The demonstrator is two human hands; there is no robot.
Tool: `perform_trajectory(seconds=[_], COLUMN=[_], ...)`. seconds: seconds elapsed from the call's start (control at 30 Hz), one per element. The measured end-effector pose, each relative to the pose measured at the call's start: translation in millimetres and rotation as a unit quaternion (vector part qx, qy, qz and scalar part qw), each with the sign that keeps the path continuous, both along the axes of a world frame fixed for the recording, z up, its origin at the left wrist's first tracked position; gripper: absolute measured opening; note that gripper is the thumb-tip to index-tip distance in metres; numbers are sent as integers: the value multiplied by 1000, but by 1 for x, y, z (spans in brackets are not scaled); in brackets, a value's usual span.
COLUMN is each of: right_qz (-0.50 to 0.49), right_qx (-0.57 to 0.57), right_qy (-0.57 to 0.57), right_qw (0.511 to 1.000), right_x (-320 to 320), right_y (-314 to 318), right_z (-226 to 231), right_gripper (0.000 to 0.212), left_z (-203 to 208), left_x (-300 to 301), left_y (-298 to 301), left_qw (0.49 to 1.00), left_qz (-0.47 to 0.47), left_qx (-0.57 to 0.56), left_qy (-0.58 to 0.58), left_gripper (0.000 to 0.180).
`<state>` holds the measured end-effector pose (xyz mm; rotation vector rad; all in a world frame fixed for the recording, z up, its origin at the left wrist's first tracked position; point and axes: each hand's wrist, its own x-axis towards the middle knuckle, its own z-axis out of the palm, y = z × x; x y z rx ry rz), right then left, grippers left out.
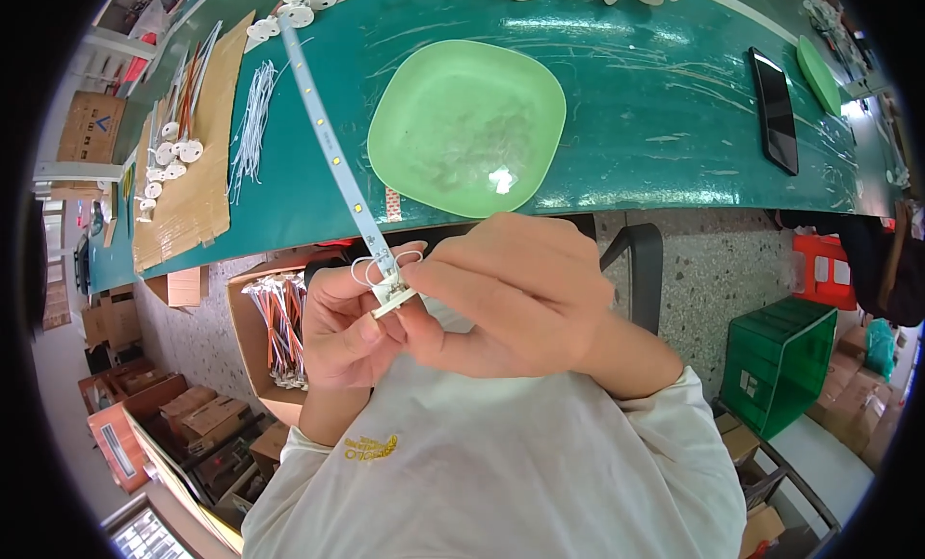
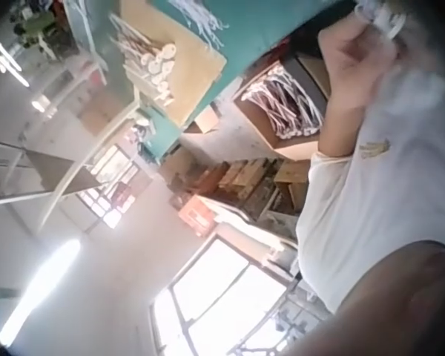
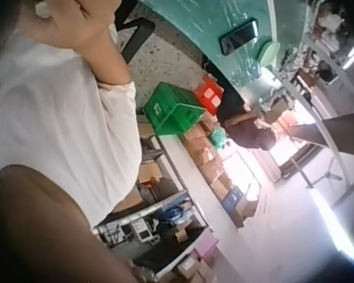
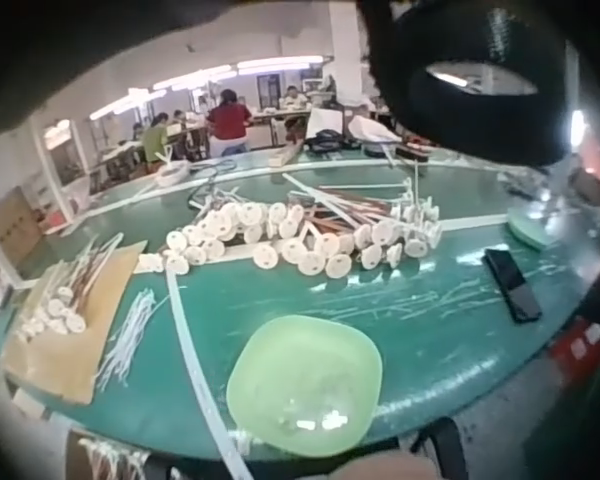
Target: Assembling long LED light strips by attaching them to circular plastic bases and adding electrical connectors.
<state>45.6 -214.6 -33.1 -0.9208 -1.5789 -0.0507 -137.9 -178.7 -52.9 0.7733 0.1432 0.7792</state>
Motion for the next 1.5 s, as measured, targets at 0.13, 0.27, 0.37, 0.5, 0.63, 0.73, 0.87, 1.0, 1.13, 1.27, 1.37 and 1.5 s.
perform_trajectory(seconds=[0.13, 0.27, 0.37, 0.5, 0.63, 0.73, 0.87, 1.0, 1.13, 1.27, 1.37, 1.5], right_qz=[-40, 24, 101, 76, 51, 106, 183, 141, 133, 109, 81, 92], right_qx=[22, 22, -7, -29, -77, -87, -187, -303, -363, -421, -458, -445], right_qy=[-27, -42, -31, -24, -48, -12, -16, -147, -287, -284, -305, -315], right_qw=[999, 999, 994, 996, 995, 990, 965, 931, 876, 855, 831, 833], right_x=[-4, 3, 6, -5, -8, -11, 23, 52, 49, 40, 29, 29], right_y=[1, 8, 8, 8, 12, 17, 42, 79, 96, 101, 102, 103], right_z=[-2, -5, -2, 5, 10, 7, 31, 32, 22, 20, 24, 23], right_gripper=[22, 22, 23, 28, 27, 26, 25, 23, 22, 19, 18, 17], left_z=[-2, -3, -8, -19, -20, -24, -12, -16, -15, -22, -21, -19], left_x=[-3, -14, -16, -23, -26, -28, -26, -29, -29, -29, -26, -28], left_y=[1, 10, 11, 11, 18, 17, 25, 34, 28, 25, 23, 25], left_qw=[1000, 998, 998, 999, 997, 996, 994, 987, 985, 985, 985, 982], left_qz=[8, -27, -41, -6, -9, 30, 83, 126, 161, 145, 155, 161], left_qx=[7, -60, -27, -13, -22, -13, -2, -4, 54, 84, 54, 78], left_qy=[5, -13, -42, -45, -75, -83, -71, -104, 11, 43, 58, 66], left_gripper=[40, 43, 44, 43, 43, 45, 54, 58, 56, 51, 52, 52])
